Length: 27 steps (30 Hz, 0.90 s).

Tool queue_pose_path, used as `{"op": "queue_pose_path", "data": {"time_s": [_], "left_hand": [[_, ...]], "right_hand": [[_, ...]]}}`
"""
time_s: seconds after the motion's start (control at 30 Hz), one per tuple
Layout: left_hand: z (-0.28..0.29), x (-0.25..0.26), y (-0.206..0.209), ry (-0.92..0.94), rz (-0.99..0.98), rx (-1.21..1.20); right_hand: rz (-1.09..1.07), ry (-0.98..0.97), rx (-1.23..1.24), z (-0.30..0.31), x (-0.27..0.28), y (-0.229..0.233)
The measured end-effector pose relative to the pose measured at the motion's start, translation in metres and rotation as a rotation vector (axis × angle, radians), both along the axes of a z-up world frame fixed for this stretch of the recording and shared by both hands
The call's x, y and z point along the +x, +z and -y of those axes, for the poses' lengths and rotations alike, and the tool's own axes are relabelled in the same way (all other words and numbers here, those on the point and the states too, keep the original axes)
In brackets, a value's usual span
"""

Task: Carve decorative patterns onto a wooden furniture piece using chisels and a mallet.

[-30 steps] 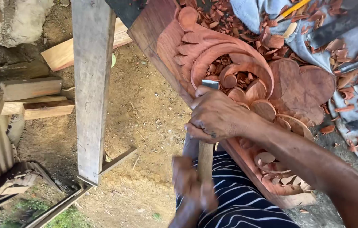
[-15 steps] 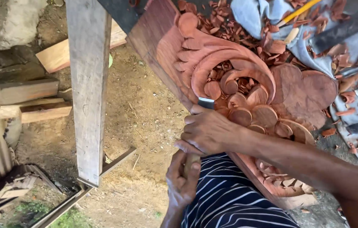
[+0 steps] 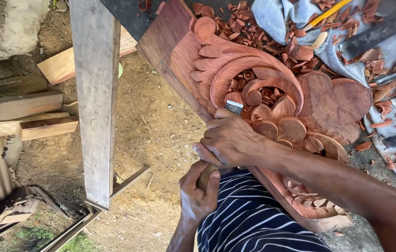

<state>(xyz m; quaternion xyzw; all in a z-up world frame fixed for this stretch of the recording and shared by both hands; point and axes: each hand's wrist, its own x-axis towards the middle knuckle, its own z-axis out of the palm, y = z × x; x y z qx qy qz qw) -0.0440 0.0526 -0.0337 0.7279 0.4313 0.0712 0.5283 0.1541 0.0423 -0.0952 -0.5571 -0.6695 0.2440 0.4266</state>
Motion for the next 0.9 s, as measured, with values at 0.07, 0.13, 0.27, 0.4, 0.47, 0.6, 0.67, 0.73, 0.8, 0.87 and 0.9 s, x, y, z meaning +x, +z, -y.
{"op": "queue_pose_path", "data": {"time_s": [0.07, 0.13, 0.27, 0.4, 0.47, 0.6, 0.67, 0.73, 0.8, 0.87, 0.9], "left_hand": [[0.003, 0.001, -0.002, 0.021, -0.033, -0.014], [0.007, 0.001, -0.004, 0.069, -0.060, -0.045], [0.013, 0.008, -0.005, 0.067, -0.021, 0.005], [0.021, 0.015, -0.004, 0.128, -0.047, 0.016], [0.026, 0.015, -0.006, 0.142, -0.064, 0.025], [0.021, 0.006, -0.003, 0.171, -0.097, 0.003], [0.015, 0.004, 0.003, 0.175, -0.181, -0.084], [0.012, 0.006, 0.009, 0.093, -0.080, -0.029], [0.011, 0.009, 0.011, 0.079, -0.115, -0.023], [0.010, 0.012, 0.011, 0.075, -0.144, -0.005], [0.011, 0.013, 0.010, 0.072, -0.108, 0.014]], "right_hand": [[-0.019, 0.009, -0.005, 0.000, 0.000, 0.000], [-0.030, 0.009, -0.050, 0.000, 0.000, 0.001], [-0.021, 0.005, -0.070, -0.001, 0.004, 0.001], [-0.050, -0.019, -0.030, -0.004, 0.006, 0.002], [-0.057, -0.054, 0.005, -0.003, 0.006, 0.001], [-0.075, -0.008, -0.017, 0.000, 0.004, -0.001], [-0.051, -0.019, -0.041, 0.000, 0.003, 0.001], [-0.063, -0.051, 0.008, 0.002, 0.004, 0.003], [-0.058, -0.036, -0.003, 0.003, 0.004, 0.001], [-0.047, -0.011, -0.001, 0.001, 0.006, 0.000], [-0.067, -0.001, -0.003, -0.001, 0.007, 0.000]]}}
